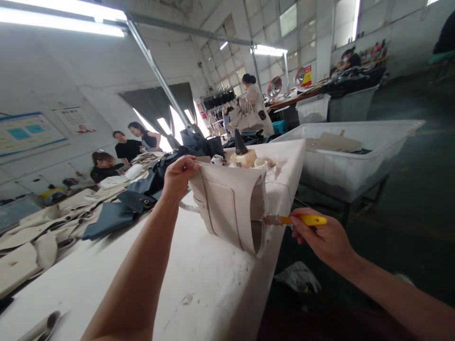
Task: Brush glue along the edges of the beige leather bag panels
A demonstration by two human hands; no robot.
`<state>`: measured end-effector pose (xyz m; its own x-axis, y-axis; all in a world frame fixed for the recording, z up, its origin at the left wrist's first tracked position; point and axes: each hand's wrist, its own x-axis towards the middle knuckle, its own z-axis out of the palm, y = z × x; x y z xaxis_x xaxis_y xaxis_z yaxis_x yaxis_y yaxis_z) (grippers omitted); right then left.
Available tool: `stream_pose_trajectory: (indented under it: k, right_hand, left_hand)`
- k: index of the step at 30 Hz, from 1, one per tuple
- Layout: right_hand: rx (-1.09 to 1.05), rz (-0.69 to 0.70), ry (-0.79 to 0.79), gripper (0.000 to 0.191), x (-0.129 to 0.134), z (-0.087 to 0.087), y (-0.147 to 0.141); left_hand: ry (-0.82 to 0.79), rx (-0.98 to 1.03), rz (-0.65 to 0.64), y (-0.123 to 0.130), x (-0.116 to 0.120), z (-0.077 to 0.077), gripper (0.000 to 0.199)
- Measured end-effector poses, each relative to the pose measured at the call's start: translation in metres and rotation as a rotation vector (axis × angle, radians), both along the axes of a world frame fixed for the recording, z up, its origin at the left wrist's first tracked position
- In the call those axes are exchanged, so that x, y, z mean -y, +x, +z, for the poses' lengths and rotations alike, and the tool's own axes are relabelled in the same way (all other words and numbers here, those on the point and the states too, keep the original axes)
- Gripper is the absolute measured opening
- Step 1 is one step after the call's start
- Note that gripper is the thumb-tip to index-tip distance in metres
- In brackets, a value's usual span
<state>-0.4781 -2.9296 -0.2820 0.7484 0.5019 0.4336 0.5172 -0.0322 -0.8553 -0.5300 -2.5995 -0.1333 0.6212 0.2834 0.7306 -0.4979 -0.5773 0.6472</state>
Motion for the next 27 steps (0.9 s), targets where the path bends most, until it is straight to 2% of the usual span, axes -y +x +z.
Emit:
stream_pose_trajectory:
  k: [4, 10, 15, 20, 23, 27]
  right_hand:
    - [-0.168, -0.088, 0.04, 0.042, -0.007, 0.013, 0.01]
    - [-0.266, -0.037, -0.161, 0.054, -0.023, 0.01, 0.022]
    - [-0.283, -0.092, 0.008, 0.045, -0.014, 0.019, 0.019]
    - [-0.147, 0.055, -0.064, 0.04, -0.015, 0.005, 0.008]
    - [-0.069, 0.014, -0.04, 0.035, -0.011, 0.003, 0.004]
    - [-0.013, -0.036, 0.019, 0.031, -0.004, 0.009, -0.002]
  left_hand:
    - [-0.02, -0.002, 0.039, 0.0, 0.0, -0.001, 0.017]
    - [-0.025, -0.004, 0.03, 0.0, 0.0, -0.001, 0.016]
    - [-0.061, 0.008, -0.011, 0.001, 0.001, -0.002, 0.015]
    - [-0.04, 0.012, -0.001, 0.006, 0.004, -0.002, 0.014]
    - [-0.027, 0.001, 0.005, 0.005, 0.005, -0.002, 0.015]
    - [-0.059, 0.008, 0.004, 0.002, 0.002, -0.002, 0.015]
